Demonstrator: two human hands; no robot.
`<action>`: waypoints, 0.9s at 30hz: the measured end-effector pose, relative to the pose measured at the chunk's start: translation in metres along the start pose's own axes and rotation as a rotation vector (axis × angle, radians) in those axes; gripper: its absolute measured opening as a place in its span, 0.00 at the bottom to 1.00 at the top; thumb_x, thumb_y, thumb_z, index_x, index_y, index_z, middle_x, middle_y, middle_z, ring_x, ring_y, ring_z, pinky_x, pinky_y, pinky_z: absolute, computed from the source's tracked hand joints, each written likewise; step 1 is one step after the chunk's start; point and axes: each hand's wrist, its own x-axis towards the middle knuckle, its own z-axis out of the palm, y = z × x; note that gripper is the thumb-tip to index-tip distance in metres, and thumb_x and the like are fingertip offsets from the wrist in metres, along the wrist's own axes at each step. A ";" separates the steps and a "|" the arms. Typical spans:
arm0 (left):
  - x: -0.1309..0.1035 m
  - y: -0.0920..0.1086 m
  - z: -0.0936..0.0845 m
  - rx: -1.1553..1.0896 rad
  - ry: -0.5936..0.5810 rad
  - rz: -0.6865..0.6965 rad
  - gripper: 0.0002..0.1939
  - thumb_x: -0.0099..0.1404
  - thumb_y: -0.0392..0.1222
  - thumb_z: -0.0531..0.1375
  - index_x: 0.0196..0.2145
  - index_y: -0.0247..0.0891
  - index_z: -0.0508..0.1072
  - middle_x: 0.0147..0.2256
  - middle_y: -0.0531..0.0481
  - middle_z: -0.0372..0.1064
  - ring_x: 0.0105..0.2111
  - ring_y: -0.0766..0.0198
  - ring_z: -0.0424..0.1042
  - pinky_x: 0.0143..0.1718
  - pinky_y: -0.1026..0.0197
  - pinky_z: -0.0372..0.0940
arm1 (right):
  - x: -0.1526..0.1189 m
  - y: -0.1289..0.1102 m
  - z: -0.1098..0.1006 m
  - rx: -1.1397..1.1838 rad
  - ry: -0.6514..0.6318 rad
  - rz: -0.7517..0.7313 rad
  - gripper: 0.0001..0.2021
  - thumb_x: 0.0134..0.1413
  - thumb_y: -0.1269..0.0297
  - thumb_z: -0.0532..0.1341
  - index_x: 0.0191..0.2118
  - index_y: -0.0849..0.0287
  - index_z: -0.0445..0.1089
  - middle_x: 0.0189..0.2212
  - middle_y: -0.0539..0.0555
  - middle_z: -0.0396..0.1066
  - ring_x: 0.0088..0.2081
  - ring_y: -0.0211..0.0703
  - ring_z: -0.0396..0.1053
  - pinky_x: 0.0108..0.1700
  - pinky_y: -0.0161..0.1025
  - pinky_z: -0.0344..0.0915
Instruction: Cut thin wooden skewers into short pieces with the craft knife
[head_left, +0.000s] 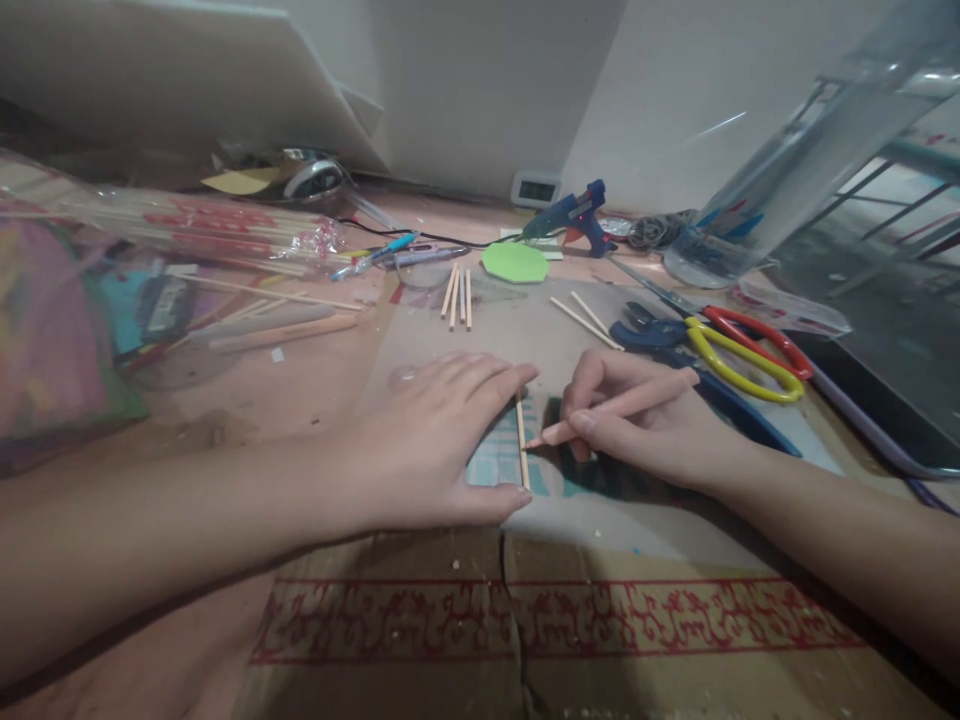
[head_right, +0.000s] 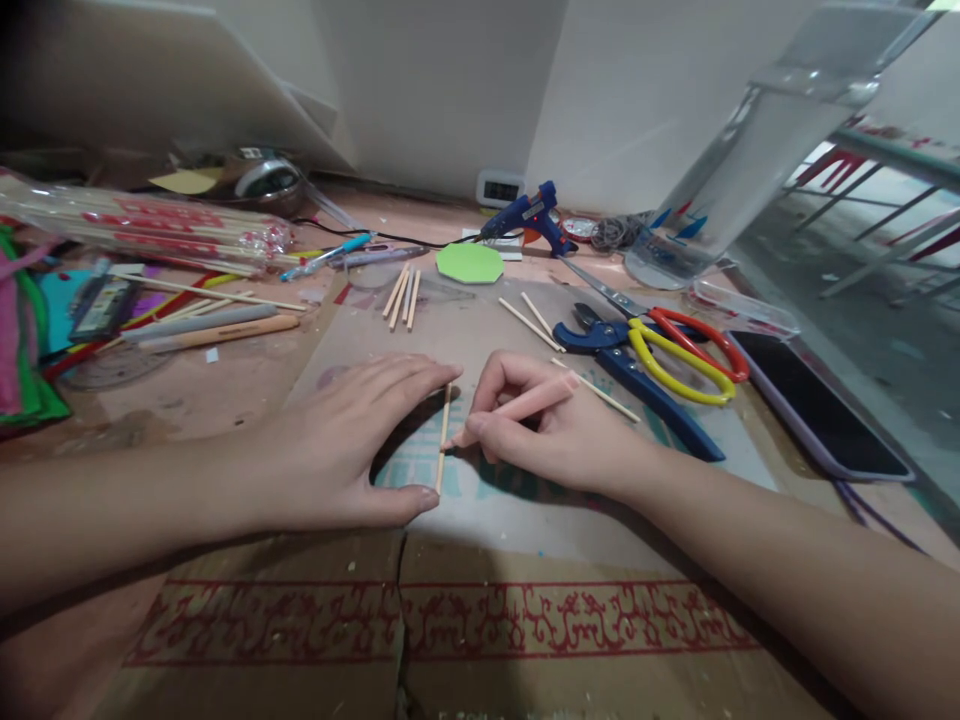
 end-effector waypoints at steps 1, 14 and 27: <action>0.000 0.000 0.000 0.003 -0.004 -0.005 0.46 0.61 0.60 0.64 0.68 0.34 0.56 0.65 0.35 0.59 0.66 0.40 0.58 0.65 0.38 0.56 | -0.001 -0.001 0.001 -0.003 -0.011 -0.010 0.13 0.62 0.64 0.63 0.26 0.59 0.72 0.26 0.52 0.71 0.26 0.35 0.71 0.27 0.31 0.68; 0.001 0.000 0.001 -0.002 -0.003 -0.020 0.46 0.60 0.58 0.65 0.68 0.34 0.55 0.67 0.34 0.57 0.67 0.40 0.56 0.66 0.37 0.55 | -0.002 -0.005 0.005 -0.027 -0.104 -0.064 0.06 0.56 0.68 0.64 0.28 0.59 0.73 0.26 0.52 0.72 0.26 0.38 0.71 0.27 0.33 0.67; -0.001 0.001 0.004 0.010 0.097 -0.004 0.43 0.58 0.52 0.64 0.66 0.32 0.57 0.65 0.32 0.60 0.67 0.39 0.58 0.69 0.34 0.50 | -0.002 -0.009 0.009 -0.102 -0.076 -0.040 0.10 0.58 0.65 0.63 0.26 0.59 0.70 0.25 0.53 0.71 0.25 0.39 0.70 0.26 0.34 0.66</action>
